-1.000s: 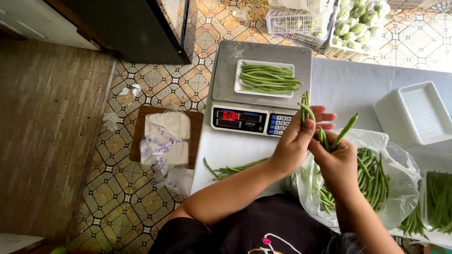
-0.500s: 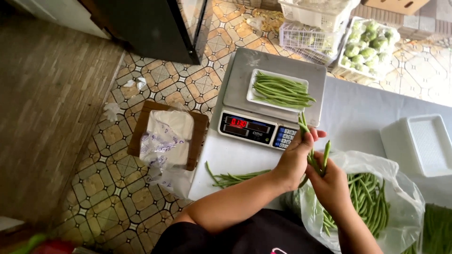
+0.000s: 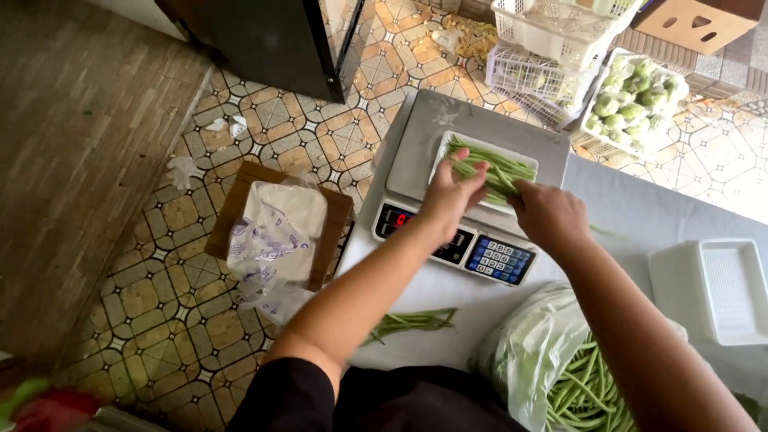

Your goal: Sorting and weighing green beans on a digital scale for portioning and packaging.

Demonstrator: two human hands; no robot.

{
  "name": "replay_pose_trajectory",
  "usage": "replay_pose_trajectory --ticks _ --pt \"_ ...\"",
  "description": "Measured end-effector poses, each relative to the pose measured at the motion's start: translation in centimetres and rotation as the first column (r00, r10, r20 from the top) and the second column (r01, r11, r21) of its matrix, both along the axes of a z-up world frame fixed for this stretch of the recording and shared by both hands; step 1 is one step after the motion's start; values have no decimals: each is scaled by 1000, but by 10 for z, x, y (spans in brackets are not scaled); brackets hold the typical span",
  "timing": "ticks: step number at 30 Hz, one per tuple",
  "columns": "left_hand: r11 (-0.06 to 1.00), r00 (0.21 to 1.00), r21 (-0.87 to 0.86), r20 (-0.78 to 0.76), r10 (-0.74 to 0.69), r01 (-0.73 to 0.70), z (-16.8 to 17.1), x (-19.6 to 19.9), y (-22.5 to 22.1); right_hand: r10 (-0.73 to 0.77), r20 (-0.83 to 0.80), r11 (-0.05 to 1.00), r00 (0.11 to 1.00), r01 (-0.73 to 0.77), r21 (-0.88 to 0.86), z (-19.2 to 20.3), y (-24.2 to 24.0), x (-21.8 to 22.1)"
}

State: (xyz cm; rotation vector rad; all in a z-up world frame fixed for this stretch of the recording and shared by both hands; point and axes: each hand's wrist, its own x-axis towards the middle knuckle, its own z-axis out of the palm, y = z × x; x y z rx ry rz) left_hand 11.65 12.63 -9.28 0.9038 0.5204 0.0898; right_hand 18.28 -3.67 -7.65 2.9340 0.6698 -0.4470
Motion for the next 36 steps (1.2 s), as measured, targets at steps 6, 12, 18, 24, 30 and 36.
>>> replay_pose_trajectory --ticks 6,12,18,24,30,36 --pt "945 998 326 -55 18 1 -44 78 52 133 75 991 988 -131 -24 -18 35 56" --pt "114 909 918 -348 -229 380 -102 103 64 168 51 985 984 -165 -60 -46 38 57" --pt "-257 899 928 -337 -280 268 -81 87 70 269 101 961 958 -260 -99 -53 27 53" --pt "-233 903 953 -268 -335 196 -91 86 71 261 107 963 959 -250 -103 -19 31 42" --pt "-55 886 978 -204 -416 199 -82 79 79 191 39 981 981 -191 8 12 32 39" --pt "209 939 969 -52 -340 129 -100 78 94 117 66 979 991 -127 161 -6 4 56"
